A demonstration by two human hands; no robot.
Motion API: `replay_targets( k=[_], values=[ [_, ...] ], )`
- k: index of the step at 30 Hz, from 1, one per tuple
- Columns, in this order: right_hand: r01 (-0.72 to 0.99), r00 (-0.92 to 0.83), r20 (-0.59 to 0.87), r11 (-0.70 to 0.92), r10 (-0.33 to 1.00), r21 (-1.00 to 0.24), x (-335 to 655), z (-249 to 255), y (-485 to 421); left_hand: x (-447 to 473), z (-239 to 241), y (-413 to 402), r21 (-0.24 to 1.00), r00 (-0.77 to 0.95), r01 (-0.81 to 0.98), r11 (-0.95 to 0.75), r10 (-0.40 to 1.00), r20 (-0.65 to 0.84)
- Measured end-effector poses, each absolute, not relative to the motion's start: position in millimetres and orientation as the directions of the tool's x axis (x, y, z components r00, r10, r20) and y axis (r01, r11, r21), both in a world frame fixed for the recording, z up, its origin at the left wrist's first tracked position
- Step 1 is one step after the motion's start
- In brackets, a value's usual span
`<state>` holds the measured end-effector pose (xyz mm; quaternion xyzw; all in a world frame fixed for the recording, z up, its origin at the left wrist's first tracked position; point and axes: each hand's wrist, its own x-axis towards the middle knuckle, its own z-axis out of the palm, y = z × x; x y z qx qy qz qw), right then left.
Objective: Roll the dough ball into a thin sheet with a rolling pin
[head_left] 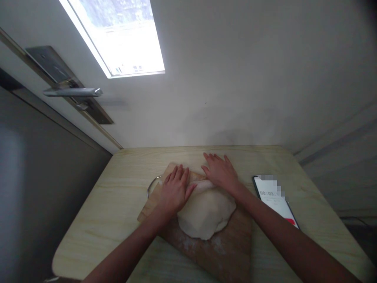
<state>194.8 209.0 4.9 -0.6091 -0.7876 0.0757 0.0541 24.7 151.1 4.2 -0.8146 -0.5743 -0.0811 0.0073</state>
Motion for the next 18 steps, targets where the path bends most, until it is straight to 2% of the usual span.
replay_targets(
  k=[6, 10, 14, 18],
  values=[
    [0.942, -0.259, 0.026, 0.258, 0.966, -0.216, 190, 5, 222, 23, 11, 165, 0.112, 0.324, 0.936, -0.335, 0.941, 0.101],
    [0.935, -0.263, 0.078, 0.274, 0.962, -0.225, 186, 4, 231, 20, 9, 172, 0.101, 0.338, 0.931, -0.351, 0.933, 0.127],
    [0.935, -0.267, 0.141, 0.291, 0.953, -0.201, 181, 2, 241, 20, 10, 179, 0.083, 0.327, 0.937, -0.339, 0.936, 0.129],
    [0.949, -0.260, 0.125, 0.277, 0.958, -0.151, 176, 2, 250, 19, 15, 189, 0.073, 0.279, 0.956, -0.284, 0.958, 0.065]
  ],
)
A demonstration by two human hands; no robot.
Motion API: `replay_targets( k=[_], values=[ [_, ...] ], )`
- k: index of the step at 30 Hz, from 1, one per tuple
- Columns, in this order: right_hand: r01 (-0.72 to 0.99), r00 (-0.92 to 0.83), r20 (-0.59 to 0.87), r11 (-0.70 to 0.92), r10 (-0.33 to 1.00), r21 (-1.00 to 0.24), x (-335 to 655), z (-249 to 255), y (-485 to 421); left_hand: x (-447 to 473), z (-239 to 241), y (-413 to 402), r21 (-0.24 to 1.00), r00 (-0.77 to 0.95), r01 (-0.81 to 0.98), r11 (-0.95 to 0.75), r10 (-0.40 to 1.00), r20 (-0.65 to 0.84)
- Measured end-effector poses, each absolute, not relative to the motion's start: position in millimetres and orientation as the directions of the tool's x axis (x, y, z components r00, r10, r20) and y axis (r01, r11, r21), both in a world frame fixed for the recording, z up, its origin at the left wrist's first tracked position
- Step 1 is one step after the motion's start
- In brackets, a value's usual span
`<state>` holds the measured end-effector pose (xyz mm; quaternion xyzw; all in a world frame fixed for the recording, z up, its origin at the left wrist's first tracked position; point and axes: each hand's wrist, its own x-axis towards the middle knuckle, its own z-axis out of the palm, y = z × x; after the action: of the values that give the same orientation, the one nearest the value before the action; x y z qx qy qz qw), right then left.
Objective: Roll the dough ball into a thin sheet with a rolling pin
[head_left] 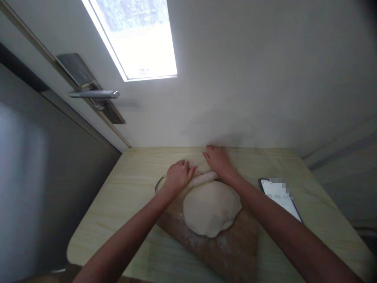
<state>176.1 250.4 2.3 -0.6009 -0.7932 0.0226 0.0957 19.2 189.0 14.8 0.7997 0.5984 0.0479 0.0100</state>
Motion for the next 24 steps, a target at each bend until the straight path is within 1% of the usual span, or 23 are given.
replay_targets(
  k=[3, 5, 7, 10, 13, 18, 21, 24],
  values=[
    [0.959, -0.243, 0.102, 0.255, 0.965, -0.128, 175, 4, 250, 18, 15, 192, 0.067, 0.263, 0.961, -0.267, 0.963, 0.064],
    [0.964, -0.225, 0.094, 0.236, 0.970, -0.123, 177, 7, 243, 17, 13, 188, 0.074, 0.299, 0.950, -0.305, 0.951, 0.076],
    [0.969, -0.208, 0.083, 0.217, 0.974, -0.115, 181, 11, 233, 18, 9, 180, 0.070, 0.319, 0.942, -0.328, 0.941, 0.117],
    [0.975, -0.198, 0.042, 0.201, 0.979, -0.092, 188, 16, 212, 22, 3, 162, 0.061, 0.280, 0.954, -0.293, 0.946, 0.165],
    [0.977, -0.199, 0.033, 0.201, 0.979, -0.066, 194, 19, 187, 27, 1, 141, 0.075, 0.268, 0.958, -0.277, 0.956, 0.118],
    [0.965, -0.260, 0.098, 0.263, 0.961, -0.022, 206, 23, 142, 30, 5, 109, 0.141, 0.306, 0.941, -0.307, 0.952, 0.030],
    [0.948, -0.312, 0.054, 0.314, 0.949, -0.046, 214, 28, 126, 29, 10, 102, 0.192, 0.347, 0.921, -0.338, 0.938, -0.015],
    [0.944, -0.323, -0.037, 0.320, 0.946, -0.079, 221, 33, 130, 27, 12, 109, 0.187, 0.393, 0.904, -0.385, 0.919, -0.008]
  ],
)
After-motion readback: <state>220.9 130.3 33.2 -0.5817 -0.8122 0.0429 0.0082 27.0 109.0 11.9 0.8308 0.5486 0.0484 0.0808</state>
